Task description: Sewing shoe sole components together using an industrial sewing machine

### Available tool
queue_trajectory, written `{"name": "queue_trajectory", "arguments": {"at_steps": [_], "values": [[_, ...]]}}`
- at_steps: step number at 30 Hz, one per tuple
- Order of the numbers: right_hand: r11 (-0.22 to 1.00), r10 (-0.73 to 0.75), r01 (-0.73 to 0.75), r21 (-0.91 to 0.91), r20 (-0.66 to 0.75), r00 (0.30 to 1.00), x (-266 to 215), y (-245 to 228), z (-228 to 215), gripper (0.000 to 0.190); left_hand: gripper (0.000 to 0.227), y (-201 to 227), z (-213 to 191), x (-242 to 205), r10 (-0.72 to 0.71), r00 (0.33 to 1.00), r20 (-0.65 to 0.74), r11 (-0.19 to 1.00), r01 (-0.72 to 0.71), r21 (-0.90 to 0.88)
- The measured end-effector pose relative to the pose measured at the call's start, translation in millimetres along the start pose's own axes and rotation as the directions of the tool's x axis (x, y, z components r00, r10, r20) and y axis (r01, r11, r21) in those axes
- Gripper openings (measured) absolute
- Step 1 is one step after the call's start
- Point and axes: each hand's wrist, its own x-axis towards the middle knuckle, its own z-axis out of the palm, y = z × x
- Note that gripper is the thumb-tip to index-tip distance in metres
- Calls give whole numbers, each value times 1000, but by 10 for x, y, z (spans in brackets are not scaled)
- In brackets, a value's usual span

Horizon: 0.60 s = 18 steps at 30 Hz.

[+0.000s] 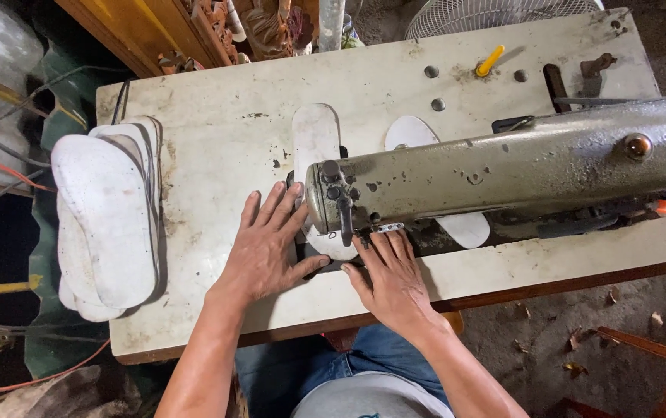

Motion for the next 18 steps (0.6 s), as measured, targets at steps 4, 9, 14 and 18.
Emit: {"name": "queue_trajectory", "arguments": {"at_steps": [4, 9, 14, 18], "values": [[1000, -5, 5, -11, 0, 1000, 30, -21, -63, 44, 97, -8, 0, 28, 12, 999, -50, 1000, -13, -16], [999, 14, -14, 33, 22, 1000, 91, -1, -102, 45, 99, 59, 97, 2, -33, 990, -134, 999, 35, 16], [998, 45, -47, 42, 33, 998, 31, 153, 89, 42, 88, 187, 224, -184, -94, 942, -322, 994, 107, 25], [997, 63, -65, 44, 30, 998, 99, 89, 19, 38, 70, 292, 383, -351, -50, 813, -581, 995, 92, 43]]}}
